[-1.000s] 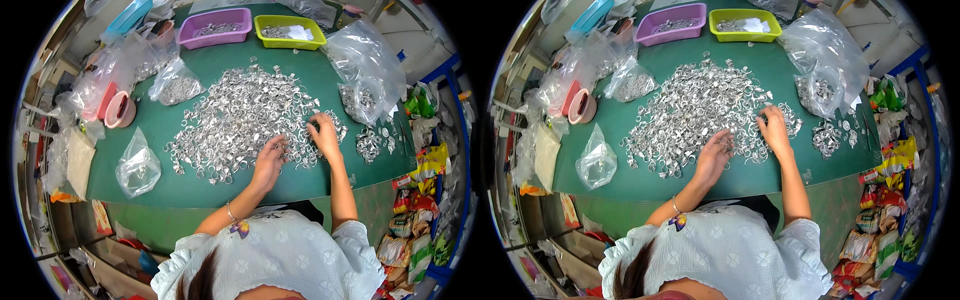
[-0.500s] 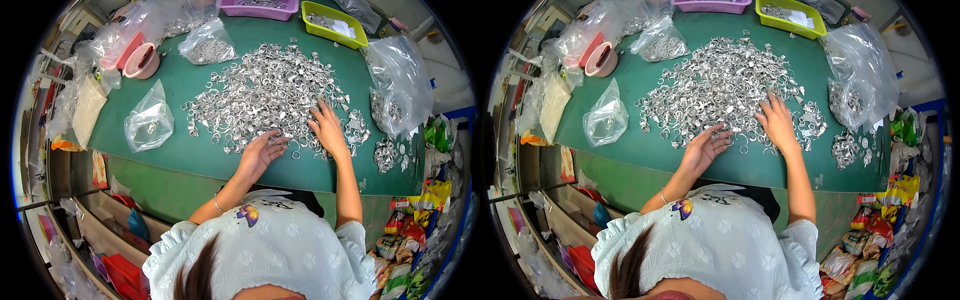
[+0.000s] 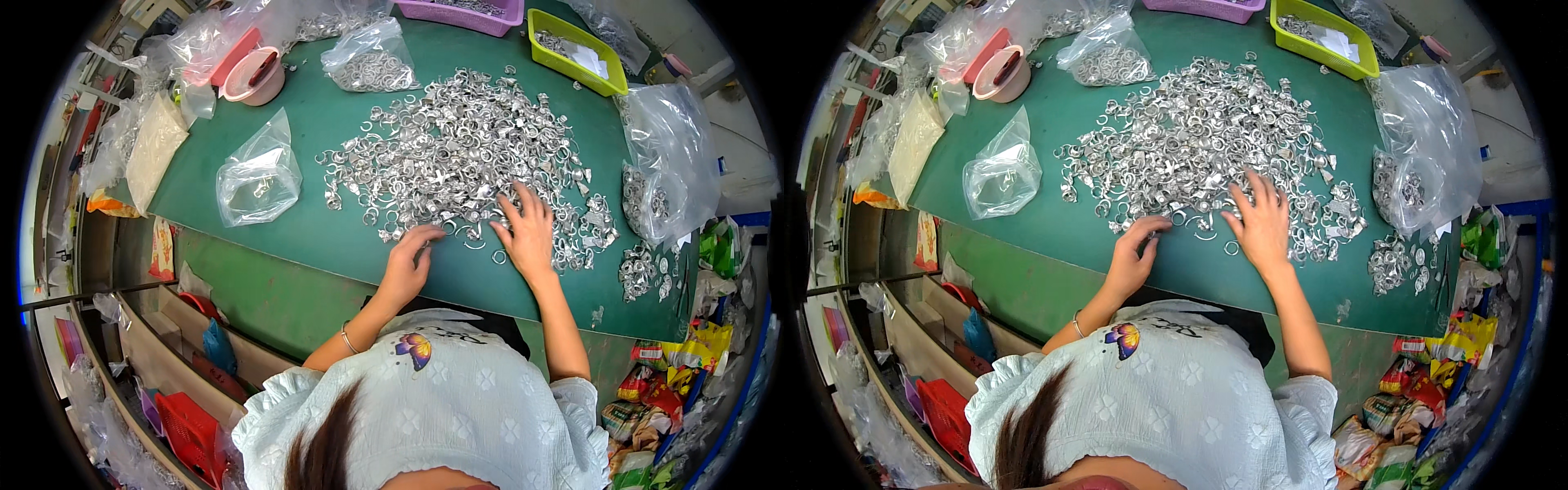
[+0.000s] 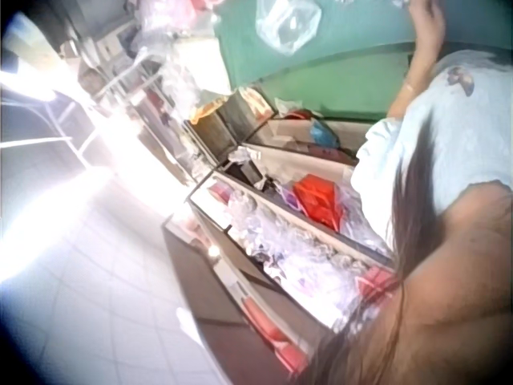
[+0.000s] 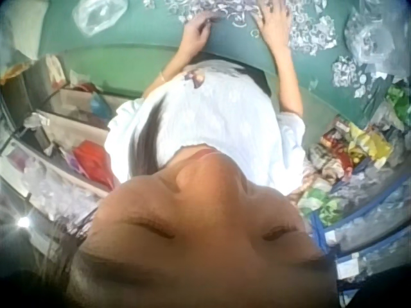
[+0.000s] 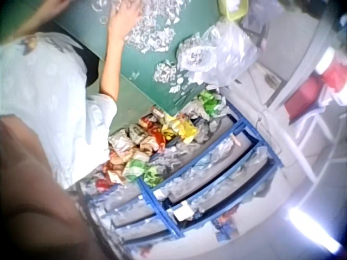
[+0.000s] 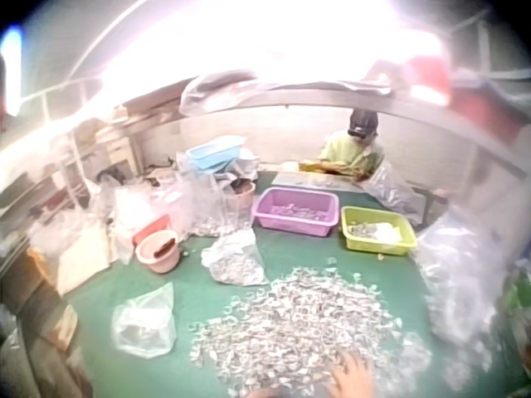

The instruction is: The person sorts small metal rings by hand, picking them from a large pile on a green table and placing them into a plastic bag. The person then picks up bags of the rings and places them onto a shelf.

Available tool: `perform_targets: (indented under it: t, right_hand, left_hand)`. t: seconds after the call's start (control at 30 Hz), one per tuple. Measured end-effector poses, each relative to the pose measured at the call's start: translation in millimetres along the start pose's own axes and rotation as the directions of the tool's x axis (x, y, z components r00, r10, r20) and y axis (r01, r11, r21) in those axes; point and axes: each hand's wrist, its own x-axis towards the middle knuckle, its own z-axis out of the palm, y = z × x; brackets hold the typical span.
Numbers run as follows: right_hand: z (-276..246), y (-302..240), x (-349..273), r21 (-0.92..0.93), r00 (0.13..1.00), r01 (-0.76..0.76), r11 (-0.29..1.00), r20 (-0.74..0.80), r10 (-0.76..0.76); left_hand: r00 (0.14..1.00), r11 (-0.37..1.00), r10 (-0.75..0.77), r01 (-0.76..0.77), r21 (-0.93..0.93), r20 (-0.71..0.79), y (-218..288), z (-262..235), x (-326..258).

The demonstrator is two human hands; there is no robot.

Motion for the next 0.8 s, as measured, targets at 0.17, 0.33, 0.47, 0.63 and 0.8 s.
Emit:
perform_targets:
  t: [0.17, 0.33, 0.47, 0.63, 0.8]
  right_hand:
    - [-1, 22, -7, -0.024, 0.991, -0.053, 0.998, -0.123, 0.050]
    - [-2, 40, -1, -0.004, 0.973, -0.171, 0.985, -0.156, 0.168]
    - [-9, 27, 17, 0.044, 0.959, -0.248, 0.968, -0.133, 0.252]
    - [-1, -38, 68, 0.362, 0.990, 0.114, 0.925, -0.124, -0.074]
    - [14, -47, 50, 0.174, 0.988, 0.156, 0.972, -0.014, -0.157]
  left_hand:
    - [0.999, 0.996, 0.041, -0.040, 0.075, -0.009, -8, -15, 5]
    - [0.997, 0.998, 0.027, -0.023, 0.061, -0.078, -17, -33, 20]
    - [0.974, 0.980, 0.100, -0.060, 0.192, -0.202, -25, -44, 23]
    - [0.957, 0.982, 0.109, -0.062, 0.179, -0.270, -27, -55, 30]
    - [0.954, 0.984, 0.126, -0.085, 0.156, -0.273, -11, -43, 37]
